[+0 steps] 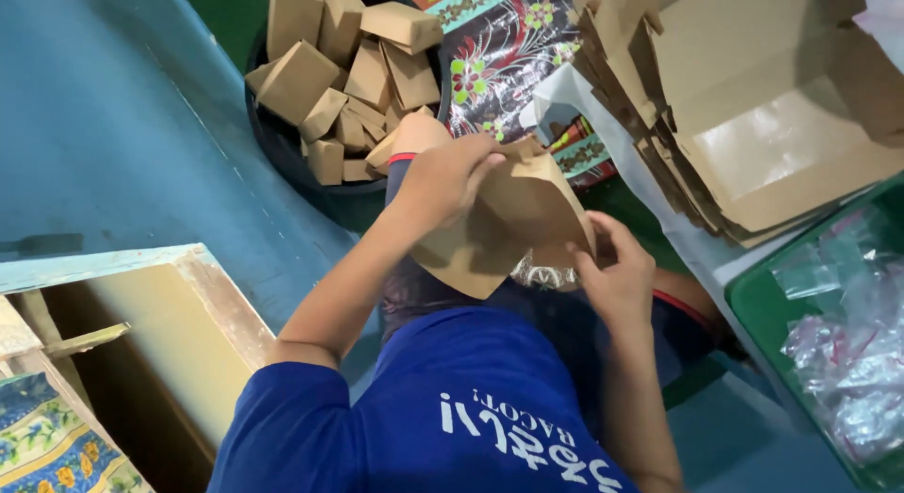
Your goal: Assembling small cardboard boxes from flat templates by folding and tucking tabs
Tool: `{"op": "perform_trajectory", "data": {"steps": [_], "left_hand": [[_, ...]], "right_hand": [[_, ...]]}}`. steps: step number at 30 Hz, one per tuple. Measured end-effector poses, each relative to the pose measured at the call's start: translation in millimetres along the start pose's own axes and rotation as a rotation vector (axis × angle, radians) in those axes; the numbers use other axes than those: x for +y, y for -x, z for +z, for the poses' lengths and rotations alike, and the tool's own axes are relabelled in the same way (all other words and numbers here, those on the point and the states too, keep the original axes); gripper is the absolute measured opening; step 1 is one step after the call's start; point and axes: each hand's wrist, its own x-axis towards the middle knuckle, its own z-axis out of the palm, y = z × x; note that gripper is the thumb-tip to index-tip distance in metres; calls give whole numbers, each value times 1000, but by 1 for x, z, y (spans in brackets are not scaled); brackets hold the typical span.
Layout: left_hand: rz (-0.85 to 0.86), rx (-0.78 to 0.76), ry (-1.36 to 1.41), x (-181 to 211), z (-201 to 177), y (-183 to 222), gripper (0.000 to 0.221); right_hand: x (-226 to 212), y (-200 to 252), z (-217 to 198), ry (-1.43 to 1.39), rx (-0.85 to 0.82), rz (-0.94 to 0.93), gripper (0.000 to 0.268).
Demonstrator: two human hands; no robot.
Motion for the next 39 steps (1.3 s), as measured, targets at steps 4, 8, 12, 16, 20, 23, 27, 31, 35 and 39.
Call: {"op": "perform_trajectory", "data": {"steps": [4, 8, 12, 16, 20, 23, 27, 31, 35, 39], "left_hand": [[-18, 148, -15, -19, 10, 1, 27], [161, 286, -122, -16, 8, -1, 50], [395, 270, -174, 34, -17, 4, 86], [554, 123, -172, 47, 7, 9, 49], [559, 172, -243, 28, 40, 6, 14], [557, 148, -218, 26, 38, 5, 14], [583, 167, -242, 25, 35, 4, 16], [572, 168, -235, 24, 36, 4, 18], [559, 147, -241, 23, 32, 6, 18], [549, 100, -244, 26, 28, 7, 12]], "right_hand": [[10, 5, 4, -64, -18, 214, 42], [8, 3, 5, -105, 43, 185, 42], [5, -3, 12, -103, 54, 155, 45], [-1, -7, 14, -88, 48, 41, 44], [-9, -4, 16, -133, 31, 8, 46], [4, 3, 17, -189, -2, 57, 46], [12, 7, 16, -251, -22, 88, 47], [25, 11, 22, -472, -21, 205, 51], [26, 9, 25, -599, -2, 293, 50], [41, 13, 30, -554, 21, 304, 41]]}}
